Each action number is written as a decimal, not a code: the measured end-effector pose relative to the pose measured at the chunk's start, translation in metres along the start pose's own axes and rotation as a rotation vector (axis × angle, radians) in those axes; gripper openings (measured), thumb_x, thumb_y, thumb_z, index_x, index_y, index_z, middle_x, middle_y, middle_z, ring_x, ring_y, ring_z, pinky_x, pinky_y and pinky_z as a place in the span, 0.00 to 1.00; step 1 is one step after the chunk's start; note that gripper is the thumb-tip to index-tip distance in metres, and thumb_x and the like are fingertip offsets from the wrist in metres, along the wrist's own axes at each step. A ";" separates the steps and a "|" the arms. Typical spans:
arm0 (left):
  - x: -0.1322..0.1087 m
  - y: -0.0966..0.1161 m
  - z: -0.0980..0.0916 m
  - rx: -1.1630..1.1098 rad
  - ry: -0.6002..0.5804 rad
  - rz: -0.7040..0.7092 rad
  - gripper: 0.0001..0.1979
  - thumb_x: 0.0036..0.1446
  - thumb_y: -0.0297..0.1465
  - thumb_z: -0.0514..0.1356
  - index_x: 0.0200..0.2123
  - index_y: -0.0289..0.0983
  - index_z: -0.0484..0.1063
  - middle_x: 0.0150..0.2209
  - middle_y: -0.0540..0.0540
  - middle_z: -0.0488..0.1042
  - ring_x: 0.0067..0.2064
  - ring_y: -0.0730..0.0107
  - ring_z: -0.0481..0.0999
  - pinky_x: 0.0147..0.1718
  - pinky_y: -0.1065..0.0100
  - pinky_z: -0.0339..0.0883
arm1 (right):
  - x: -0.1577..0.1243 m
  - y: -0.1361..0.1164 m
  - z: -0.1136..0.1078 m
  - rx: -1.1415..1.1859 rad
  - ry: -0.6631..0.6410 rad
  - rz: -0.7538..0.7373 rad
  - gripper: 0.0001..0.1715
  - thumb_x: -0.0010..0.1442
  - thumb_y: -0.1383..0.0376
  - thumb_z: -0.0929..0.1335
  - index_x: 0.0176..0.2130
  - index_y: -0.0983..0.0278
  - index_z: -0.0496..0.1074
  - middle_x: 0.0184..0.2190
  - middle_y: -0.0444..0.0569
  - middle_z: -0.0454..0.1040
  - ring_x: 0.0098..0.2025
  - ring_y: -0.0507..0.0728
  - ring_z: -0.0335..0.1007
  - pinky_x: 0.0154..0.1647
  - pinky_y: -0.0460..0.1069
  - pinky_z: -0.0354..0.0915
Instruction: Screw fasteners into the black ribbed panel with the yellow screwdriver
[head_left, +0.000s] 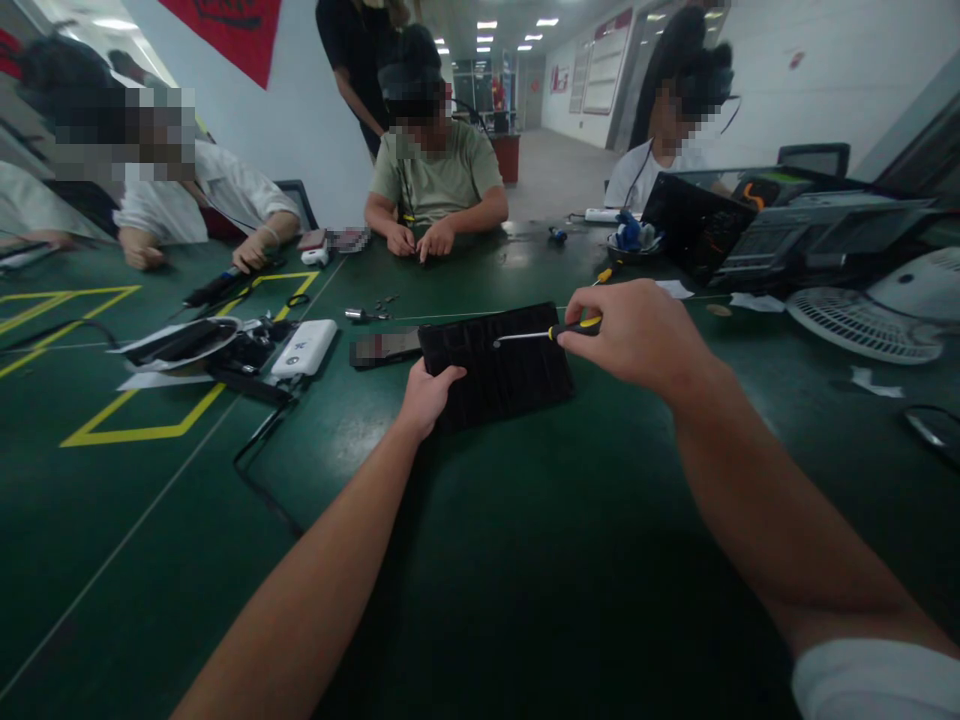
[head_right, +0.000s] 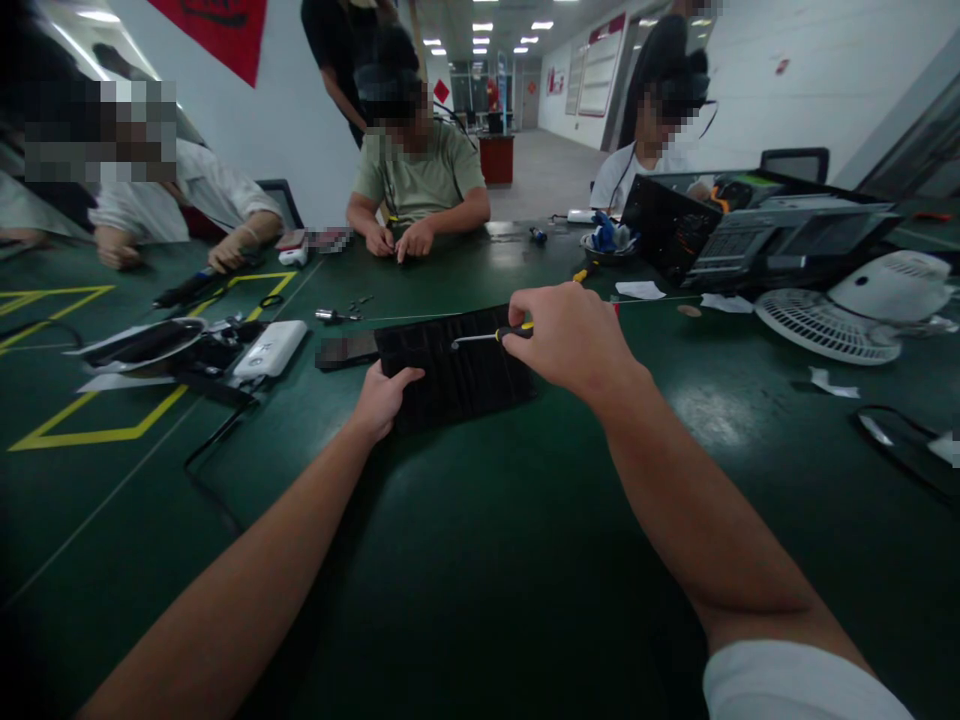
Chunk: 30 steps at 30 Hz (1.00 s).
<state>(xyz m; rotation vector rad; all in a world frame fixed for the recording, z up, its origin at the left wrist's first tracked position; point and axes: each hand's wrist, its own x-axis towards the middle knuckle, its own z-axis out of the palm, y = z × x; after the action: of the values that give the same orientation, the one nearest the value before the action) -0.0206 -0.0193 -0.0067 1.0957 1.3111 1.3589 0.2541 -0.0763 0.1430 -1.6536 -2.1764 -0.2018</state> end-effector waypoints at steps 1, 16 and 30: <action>0.000 0.000 0.000 0.001 0.000 0.000 0.20 0.39 0.34 0.73 0.38 0.38 0.77 0.38 0.45 0.82 0.42 0.54 0.82 0.49 0.52 0.77 | 0.000 0.000 0.000 -0.003 -0.004 -0.002 0.13 0.62 0.57 0.73 0.42 0.60 0.84 0.35 0.54 0.83 0.39 0.66 0.77 0.38 0.56 0.61; -0.001 0.002 0.001 -0.006 -0.010 -0.003 0.20 0.38 0.35 0.73 0.38 0.38 0.77 0.38 0.45 0.81 0.41 0.56 0.80 0.46 0.54 0.76 | 0.000 -0.001 0.004 -0.047 0.040 -0.074 0.11 0.61 0.63 0.74 0.44 0.58 0.84 0.42 0.53 0.82 0.44 0.66 0.75 0.37 0.56 0.59; -0.001 0.001 0.000 0.009 0.001 -0.002 0.20 0.38 0.35 0.73 0.37 0.38 0.76 0.37 0.46 0.81 0.40 0.56 0.81 0.47 0.54 0.77 | 0.000 -0.004 0.001 -0.057 0.000 -0.071 0.12 0.62 0.62 0.72 0.44 0.58 0.84 0.43 0.54 0.82 0.43 0.66 0.74 0.37 0.55 0.58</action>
<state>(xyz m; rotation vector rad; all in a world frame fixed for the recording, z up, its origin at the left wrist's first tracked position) -0.0206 -0.0202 -0.0052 1.1001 1.3200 1.3531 0.2498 -0.0776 0.1427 -1.6073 -2.2510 -0.2870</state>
